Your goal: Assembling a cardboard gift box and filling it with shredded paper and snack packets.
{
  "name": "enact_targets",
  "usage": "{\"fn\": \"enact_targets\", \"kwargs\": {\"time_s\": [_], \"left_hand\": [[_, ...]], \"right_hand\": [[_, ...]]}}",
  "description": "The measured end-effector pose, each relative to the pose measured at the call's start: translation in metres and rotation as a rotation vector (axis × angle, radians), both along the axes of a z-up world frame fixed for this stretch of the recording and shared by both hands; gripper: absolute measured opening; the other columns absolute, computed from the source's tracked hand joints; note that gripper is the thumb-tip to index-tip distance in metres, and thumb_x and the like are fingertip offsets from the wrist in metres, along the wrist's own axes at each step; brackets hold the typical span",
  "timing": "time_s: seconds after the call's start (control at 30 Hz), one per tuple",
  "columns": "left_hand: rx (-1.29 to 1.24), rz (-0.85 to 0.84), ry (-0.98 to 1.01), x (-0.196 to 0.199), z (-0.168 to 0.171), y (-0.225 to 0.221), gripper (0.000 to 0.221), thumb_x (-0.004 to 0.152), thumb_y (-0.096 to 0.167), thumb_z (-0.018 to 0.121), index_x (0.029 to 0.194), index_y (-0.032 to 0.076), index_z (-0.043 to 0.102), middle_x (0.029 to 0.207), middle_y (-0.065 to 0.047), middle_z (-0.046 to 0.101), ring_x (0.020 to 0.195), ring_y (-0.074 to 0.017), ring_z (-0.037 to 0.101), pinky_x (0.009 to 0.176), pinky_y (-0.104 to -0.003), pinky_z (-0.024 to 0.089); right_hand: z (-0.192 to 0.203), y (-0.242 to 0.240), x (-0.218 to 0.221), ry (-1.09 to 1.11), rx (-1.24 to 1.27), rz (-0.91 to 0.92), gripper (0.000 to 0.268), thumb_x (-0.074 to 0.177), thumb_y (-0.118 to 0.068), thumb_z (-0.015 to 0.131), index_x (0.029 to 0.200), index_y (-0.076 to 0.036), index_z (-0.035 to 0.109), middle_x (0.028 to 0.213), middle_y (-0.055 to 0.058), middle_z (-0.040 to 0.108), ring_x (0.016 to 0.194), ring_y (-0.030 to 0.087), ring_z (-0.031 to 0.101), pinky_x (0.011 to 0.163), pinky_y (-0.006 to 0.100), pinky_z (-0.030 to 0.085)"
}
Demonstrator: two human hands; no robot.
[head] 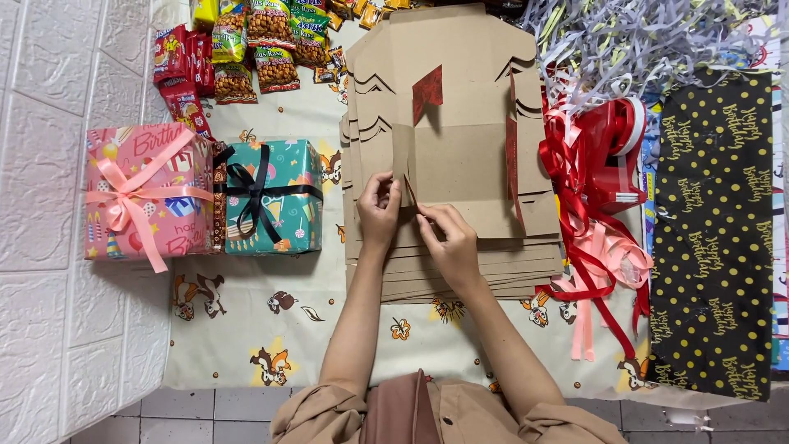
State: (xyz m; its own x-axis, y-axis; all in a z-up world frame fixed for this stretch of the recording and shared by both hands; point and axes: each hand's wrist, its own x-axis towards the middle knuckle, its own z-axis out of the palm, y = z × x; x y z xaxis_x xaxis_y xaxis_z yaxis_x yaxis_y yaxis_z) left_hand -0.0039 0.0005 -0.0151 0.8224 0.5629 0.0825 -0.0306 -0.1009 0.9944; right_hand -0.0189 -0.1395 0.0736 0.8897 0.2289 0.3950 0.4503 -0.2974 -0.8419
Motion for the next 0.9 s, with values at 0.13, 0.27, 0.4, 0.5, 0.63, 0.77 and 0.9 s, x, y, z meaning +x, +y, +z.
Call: {"fn": "enact_targets", "kwargs": {"time_s": [0.13,0.27,0.4,0.5,0.63,0.77,0.9], "left_hand": [[0.122,-0.018,-0.122,0.002,0.0,-0.002,0.015,0.089,0.012,0.063,0.101,0.004,0.064,0.07,-0.009,0.063,0.059,-0.0143,0.058,0.05,-0.026,0.052],[0.282,-0.042,-0.193,0.001,0.006,-0.004,0.014,0.086,0.01,0.065,0.099,0.004,0.066,0.07,-0.01,0.063,0.061,-0.0192,0.063,0.05,-0.029,0.054],[0.295,-0.03,-0.209,0.002,0.006,-0.006,0.013,0.087,0.009,0.063,0.098,0.002,0.065,0.07,-0.011,0.061,0.061,-0.0217,0.064,0.05,-0.029,0.054],[0.305,-0.016,-0.212,0.002,0.007,-0.007,0.011,0.089,0.01,0.061,0.096,0.002,0.065,0.07,-0.012,0.061,0.061,-0.0235,0.063,0.05,-0.03,0.054],[0.335,-0.01,-0.21,0.001,0.013,-0.007,0.012,0.089,0.011,0.061,0.096,0.003,0.065,0.069,-0.011,0.06,0.061,-0.0231,0.063,0.051,-0.03,0.054],[0.341,-0.051,-0.203,0.002,0.033,-0.007,0.017,0.093,0.016,0.057,0.1,0.004,0.066,0.072,-0.009,0.059,0.064,-0.0216,0.062,0.053,-0.031,0.054],[0.309,-0.219,-0.219,-0.003,0.057,-0.011,0.031,0.098,0.024,0.047,0.116,0.004,0.062,0.075,-0.011,0.059,0.066,-0.0214,0.061,0.054,-0.033,0.053]], "right_hand": [[0.006,0.005,0.002,0.007,-0.023,-0.033,0.012,0.088,-0.003,0.066,0.099,-0.005,0.071,0.084,0.008,0.066,0.075,0.019,0.067,0.063,0.027,0.056],[-0.002,0.007,0.007,0.025,-0.038,-0.051,0.011,0.087,-0.005,0.068,0.097,-0.006,0.072,0.078,0.007,0.066,0.071,0.018,0.067,0.061,0.027,0.055],[-0.001,0.008,0.014,0.029,-0.045,-0.068,0.012,0.088,-0.005,0.067,0.098,-0.008,0.072,0.079,0.007,0.067,0.073,0.019,0.068,0.062,0.029,0.054],[0.001,0.01,0.022,0.09,-0.081,-0.064,0.011,0.089,-0.006,0.065,0.099,-0.004,0.071,0.075,0.009,0.066,0.067,0.019,0.066,0.056,0.026,0.055],[-0.007,0.015,0.034,0.085,-0.13,-0.071,0.011,0.09,-0.008,0.066,0.1,-0.006,0.071,0.074,0.009,0.065,0.066,0.021,0.067,0.052,0.027,0.054],[0.0,0.019,0.04,0.112,-0.114,-0.082,0.015,0.09,-0.006,0.064,0.105,-0.006,0.067,0.075,0.012,0.065,0.065,0.024,0.066,0.054,0.031,0.056],[-0.015,0.018,0.048,0.062,-0.161,-0.106,0.006,0.088,-0.006,0.065,0.092,-0.008,0.068,0.077,0.01,0.067,0.064,0.023,0.067,0.051,0.032,0.055]]}}
